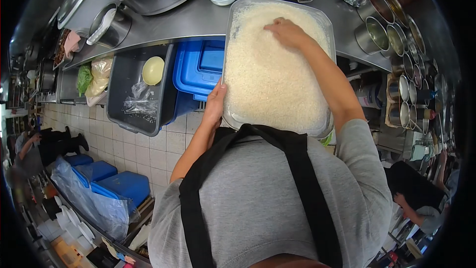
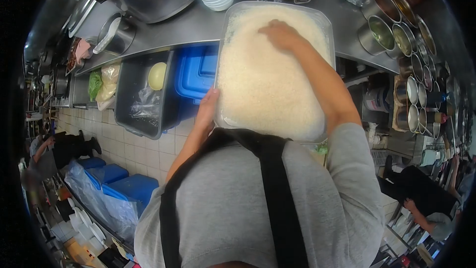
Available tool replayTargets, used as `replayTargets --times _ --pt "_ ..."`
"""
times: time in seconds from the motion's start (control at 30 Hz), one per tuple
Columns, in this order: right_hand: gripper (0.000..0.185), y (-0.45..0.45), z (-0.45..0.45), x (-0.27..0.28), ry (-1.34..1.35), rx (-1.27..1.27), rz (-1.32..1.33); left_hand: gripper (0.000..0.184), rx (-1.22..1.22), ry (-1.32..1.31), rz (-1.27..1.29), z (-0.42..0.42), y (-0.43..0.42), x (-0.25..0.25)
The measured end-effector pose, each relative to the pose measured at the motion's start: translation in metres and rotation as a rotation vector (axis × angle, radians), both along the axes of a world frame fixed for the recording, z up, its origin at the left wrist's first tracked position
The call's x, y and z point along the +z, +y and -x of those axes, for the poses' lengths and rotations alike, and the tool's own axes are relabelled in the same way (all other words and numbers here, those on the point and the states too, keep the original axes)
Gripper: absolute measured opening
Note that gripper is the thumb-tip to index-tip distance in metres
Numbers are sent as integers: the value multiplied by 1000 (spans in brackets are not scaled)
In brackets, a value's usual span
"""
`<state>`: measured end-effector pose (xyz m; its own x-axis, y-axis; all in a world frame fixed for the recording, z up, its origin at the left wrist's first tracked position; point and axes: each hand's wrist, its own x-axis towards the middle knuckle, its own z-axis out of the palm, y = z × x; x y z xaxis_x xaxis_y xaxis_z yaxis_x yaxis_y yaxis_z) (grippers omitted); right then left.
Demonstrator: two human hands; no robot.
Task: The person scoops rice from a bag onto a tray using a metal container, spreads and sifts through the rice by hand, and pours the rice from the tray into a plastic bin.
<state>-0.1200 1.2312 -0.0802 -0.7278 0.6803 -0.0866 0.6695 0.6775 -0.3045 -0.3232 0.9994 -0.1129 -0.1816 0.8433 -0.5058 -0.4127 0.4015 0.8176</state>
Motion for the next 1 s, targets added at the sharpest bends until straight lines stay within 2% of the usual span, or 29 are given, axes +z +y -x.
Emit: replayTargets --times 0.07,0.13,0.2,0.33,0.4,0.47,0.5,0.53,0.63,0.7,0.8,0.87,0.9,0.97,1.0 --pt "32 5 9 0 -94 -264 -100 47 -4 10 1 1 1 1" --pt "32 -8 28 3 -129 -212 -92 47 -5 9 -12 2 2 2" --pt "31 -34 47 -1 -62 97 -52 47 -15 6 -19 2 2 0" --pt "31 -53 55 7 32 64 88 47 -18 -37 -8 4 2 -8" --pt "31 -30 41 -7 115 -51 -81 46 -14 -21 -3 4 2 -6" --pt "33 -10 24 -2 75 -267 1 45 -9 -12 29 3 2 0" --pt "31 10 5 -23 41 -206 -168 45 -11 -14 30 3 1 4" --pt "31 7 -5 -12 38 -208 -169 45 -17 -9 19 2 1 8" --pt "28 -11 -24 19 -101 -241 -81 45 -23 3 -6 2 2 3" --pt "27 -32 -28 25 -115 -3 146 44 -27 17 -14 3 2 1" --pt "29 -43 -26 23 -137 28 193 44 -28 33 6 -1 1 6" --pt "30 -25 -33 -5 -72 -4 136 44 -27 27 11 -2 0 10" --pt "31 -16 -37 -13 47 -52 38 44 -31 32 10 -3 -1 11" --pt "32 -5 -48 -16 251 -91 -124 43 -18 67 26 -4 -1 12" --pt "32 0 -61 -13 250 -94 -126 43 -21 66 24 -4 -1 11"
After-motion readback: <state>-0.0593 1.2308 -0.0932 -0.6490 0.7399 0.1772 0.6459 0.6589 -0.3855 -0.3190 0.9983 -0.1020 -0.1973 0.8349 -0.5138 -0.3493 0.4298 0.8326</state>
